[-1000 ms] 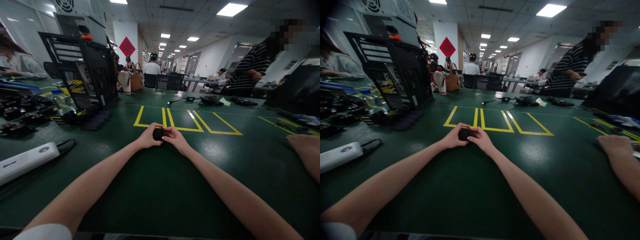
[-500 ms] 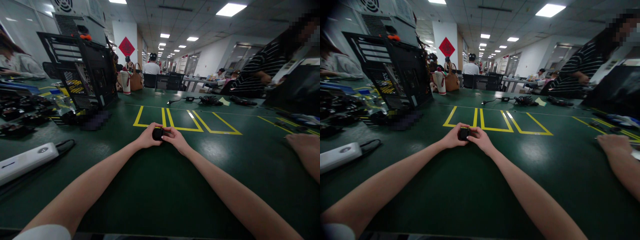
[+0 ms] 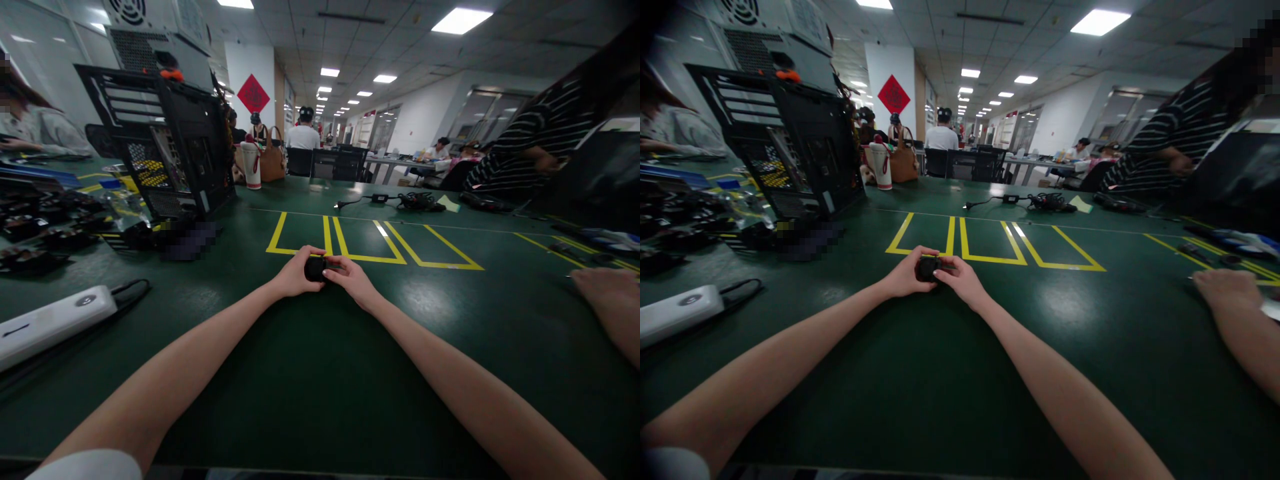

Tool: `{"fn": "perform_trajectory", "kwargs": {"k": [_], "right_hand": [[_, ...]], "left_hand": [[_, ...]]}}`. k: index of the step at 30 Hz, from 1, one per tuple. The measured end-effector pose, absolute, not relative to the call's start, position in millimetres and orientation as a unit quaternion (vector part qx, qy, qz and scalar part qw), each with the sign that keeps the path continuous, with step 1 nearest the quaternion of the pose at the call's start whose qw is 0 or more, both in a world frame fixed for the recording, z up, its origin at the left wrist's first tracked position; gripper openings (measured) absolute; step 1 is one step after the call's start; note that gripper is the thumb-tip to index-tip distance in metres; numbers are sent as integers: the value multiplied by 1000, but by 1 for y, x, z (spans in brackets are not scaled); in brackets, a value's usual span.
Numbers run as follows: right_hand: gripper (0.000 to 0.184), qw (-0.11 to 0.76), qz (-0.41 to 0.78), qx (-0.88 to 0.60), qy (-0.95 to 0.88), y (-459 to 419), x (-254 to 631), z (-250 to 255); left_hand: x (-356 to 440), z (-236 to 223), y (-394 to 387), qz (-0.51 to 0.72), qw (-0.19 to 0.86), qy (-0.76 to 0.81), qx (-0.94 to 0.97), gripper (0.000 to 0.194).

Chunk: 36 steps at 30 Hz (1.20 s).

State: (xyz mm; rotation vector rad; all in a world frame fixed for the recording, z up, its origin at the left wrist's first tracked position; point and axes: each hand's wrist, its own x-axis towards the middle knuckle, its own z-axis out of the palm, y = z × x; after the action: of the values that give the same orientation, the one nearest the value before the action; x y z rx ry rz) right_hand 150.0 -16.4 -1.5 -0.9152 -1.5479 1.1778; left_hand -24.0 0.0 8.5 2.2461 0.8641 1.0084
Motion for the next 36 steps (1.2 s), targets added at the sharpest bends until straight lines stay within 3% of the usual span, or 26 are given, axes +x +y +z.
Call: {"fn": "perform_trajectory", "kwargs": {"k": [11, 18, 27, 36], "right_hand": [[28, 495, 488, -341, -632, -19, 148, -1], [39, 478, 487, -356, -638, -18, 149, -1], [26, 493, 477, -349, -638, -19, 148, -1], [37, 481, 479, -346, -648, -17, 149, -3]], "left_hand": [[-23, 8, 1, 380, 267, 319, 826, 59], [-24, 10, -1, 376, 278, 320, 824, 58], [-23, 8, 0, 381, 274, 323, 822, 58], [-24, 9, 0, 384, 275, 319, 822, 58]]}}
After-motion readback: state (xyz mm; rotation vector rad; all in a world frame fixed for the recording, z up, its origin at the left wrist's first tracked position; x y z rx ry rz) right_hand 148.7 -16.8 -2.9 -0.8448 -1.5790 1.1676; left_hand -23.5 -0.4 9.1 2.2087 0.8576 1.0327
